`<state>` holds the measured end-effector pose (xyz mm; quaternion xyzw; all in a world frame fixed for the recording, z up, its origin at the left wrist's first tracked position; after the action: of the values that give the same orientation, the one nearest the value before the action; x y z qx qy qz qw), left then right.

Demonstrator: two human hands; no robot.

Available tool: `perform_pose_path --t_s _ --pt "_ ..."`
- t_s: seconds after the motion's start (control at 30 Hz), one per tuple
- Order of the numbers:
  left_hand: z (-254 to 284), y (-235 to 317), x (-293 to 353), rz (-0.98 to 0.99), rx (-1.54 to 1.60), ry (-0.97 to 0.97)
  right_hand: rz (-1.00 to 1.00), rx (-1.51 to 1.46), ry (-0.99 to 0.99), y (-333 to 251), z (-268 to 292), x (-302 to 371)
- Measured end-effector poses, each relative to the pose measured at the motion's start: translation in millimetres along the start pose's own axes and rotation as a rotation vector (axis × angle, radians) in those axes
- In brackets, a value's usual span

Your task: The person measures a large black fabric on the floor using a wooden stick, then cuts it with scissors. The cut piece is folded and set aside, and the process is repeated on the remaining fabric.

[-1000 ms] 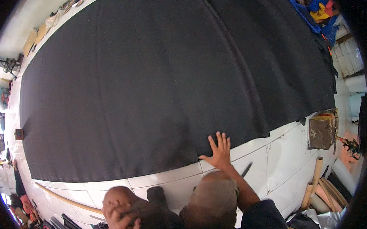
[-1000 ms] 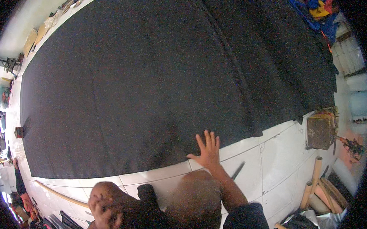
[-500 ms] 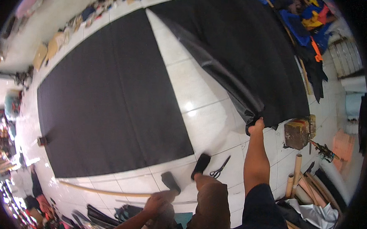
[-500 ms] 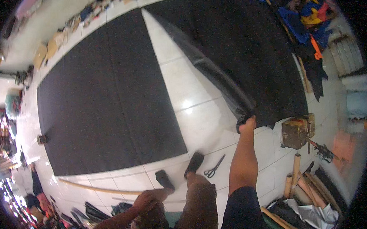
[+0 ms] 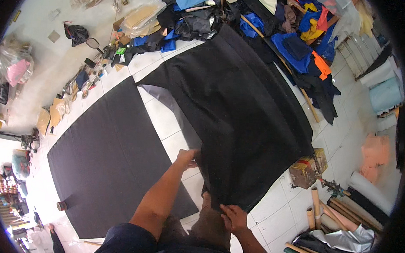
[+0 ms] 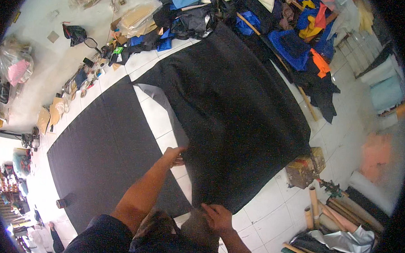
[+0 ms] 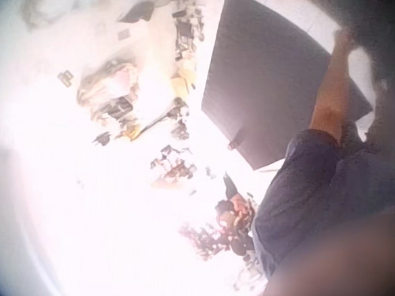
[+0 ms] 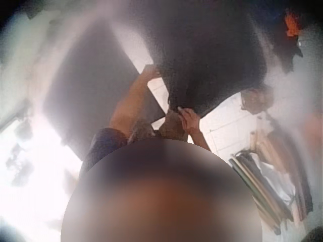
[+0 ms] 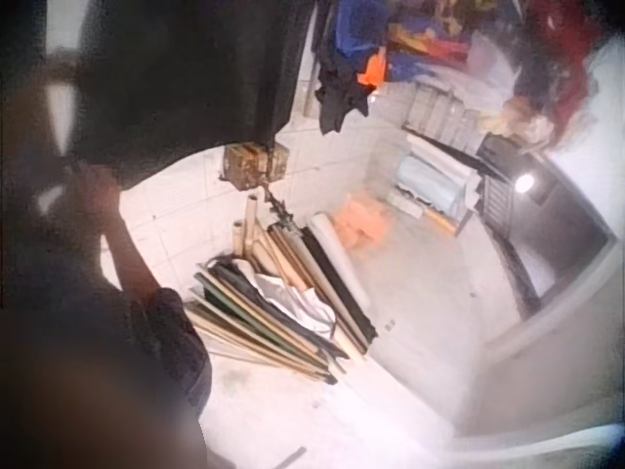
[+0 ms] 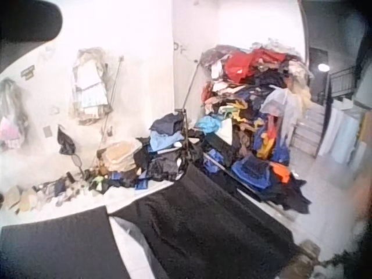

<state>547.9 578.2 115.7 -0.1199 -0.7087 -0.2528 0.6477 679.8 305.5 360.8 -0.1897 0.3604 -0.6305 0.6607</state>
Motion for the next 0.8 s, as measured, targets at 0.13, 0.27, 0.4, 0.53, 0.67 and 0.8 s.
perform_pose_path --t_s 0.13,0.27,0.4,0.53,0.67,0.8 --pt "-33.8 49.1 57.9 -0.018 -0.047 0.287 -0.033 -0.022 -0.35 -26.8 6.2 -21.3" --pt "-11.0 28.7 48.3 -0.205 -0.643 0.138 -0.111 -0.157 -0.728 -55.2 -14.9 -45.8" --pt "-10.4 54.5 89.0 -0.094 -0.167 -0.173 -0.924 -0.886 -0.554 -59.8 -15.6 -41.2" --pt "-26.1 54.5 150.7 -0.15 0.042 -0.416 -0.684 -0.032 0.015 -75.6 -28.9 -123.3" --pt "-14.9 53.9 176.2 -0.241 0.143 -0.628 -0.94 0.139 0.524 -82.9 -87.2 -151.1" --pt "36.3 126.9 207.3 -0.106 0.546 -0.841 -0.764 0.382 0.666 -194.1 -37.4 -184.0"
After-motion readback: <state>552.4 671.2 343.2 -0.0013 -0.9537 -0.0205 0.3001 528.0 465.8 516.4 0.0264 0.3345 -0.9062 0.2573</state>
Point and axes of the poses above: each hand's wrist, its own x-axis away from the middle knuckle, its own z-axis out of the back of the hand, y = z × x, the point moved 7 cm from there along -x, towards the middle knuckle, and after that the axes turned 14 degrees about z, right-handed, at the moved point
